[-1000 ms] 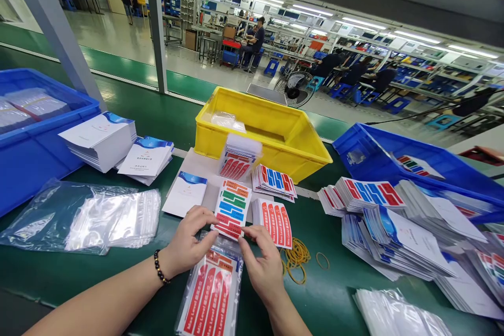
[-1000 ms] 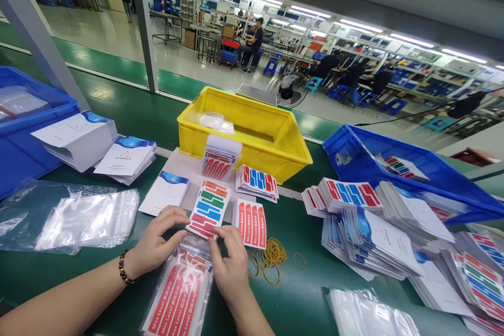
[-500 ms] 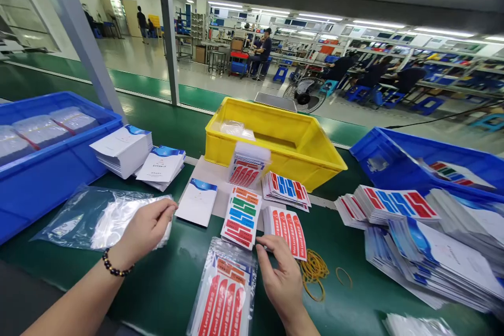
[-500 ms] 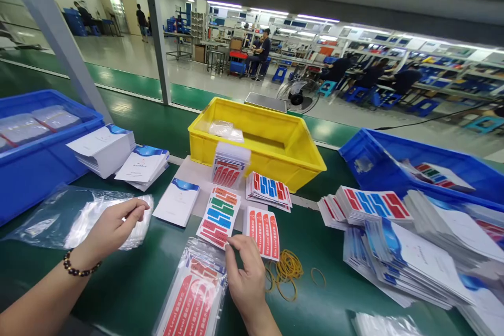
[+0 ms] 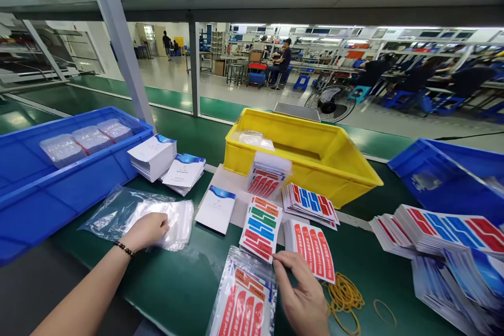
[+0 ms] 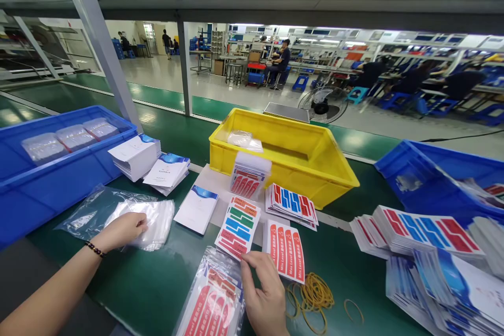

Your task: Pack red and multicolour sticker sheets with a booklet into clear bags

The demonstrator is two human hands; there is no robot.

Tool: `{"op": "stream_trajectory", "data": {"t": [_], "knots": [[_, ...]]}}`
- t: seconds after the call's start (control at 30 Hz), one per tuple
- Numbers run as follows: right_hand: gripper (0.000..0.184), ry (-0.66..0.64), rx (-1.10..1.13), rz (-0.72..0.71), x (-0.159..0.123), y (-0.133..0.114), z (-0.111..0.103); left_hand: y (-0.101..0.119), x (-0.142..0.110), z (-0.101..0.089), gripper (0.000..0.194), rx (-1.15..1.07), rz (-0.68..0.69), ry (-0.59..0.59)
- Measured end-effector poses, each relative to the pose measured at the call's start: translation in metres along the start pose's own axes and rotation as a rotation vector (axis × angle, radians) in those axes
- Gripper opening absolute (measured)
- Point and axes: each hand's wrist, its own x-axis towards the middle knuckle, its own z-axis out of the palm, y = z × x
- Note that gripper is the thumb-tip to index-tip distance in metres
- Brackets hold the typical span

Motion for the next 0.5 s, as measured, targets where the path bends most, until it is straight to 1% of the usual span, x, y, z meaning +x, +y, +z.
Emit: {"op": "stream_trajectory", "data": {"t": [0.1, 0.2, 0.27, 0.33, 0.37, 0.4, 0.43, 0.5], "knots": [[0.008, -0.014, 0.048, 0.006, -0.001, -0.002, 0.002, 0.021, -0.01, -0.006, 0.024, -0.053, 0.101, -0.01], [0.013, -0.108, 0.13, 0.008, -0.003, -0.007, 0.006, 0.056, -0.025, -0.003, 0.024, -0.183, 0.287, -0.038], [0.018, -0.211, 0.199, 0.013, -0.006, -0.009, 0.009, 0.083, -0.034, 0.008, 0.022, -0.177, 0.408, -0.067], [0.032, -0.313, 0.251, 0.028, -0.01, -0.01, 0.013, 0.107, -0.039, 0.022, 0.019, -0.13, 0.5, -0.055], [0.04, -0.343, 0.246, 0.042, -0.012, -0.01, 0.015, 0.118, -0.04, 0.029, 0.017, -0.108, 0.544, -0.038], [0.045, -0.351, 0.214, 0.053, -0.014, -0.009, 0.017, 0.127, -0.041, 0.035, 0.016, -0.092, 0.582, -0.024], [0.046, -0.338, 0.157, 0.053, -0.016, -0.008, 0.019, 0.135, -0.04, 0.041, 0.014, -0.093, 0.611, -0.015], [0.043, -0.275, 0.014, 0.005, -0.018, -0.003, 0.021, 0.147, -0.037, 0.048, 0.012, -0.165, 0.628, -0.027]]}}
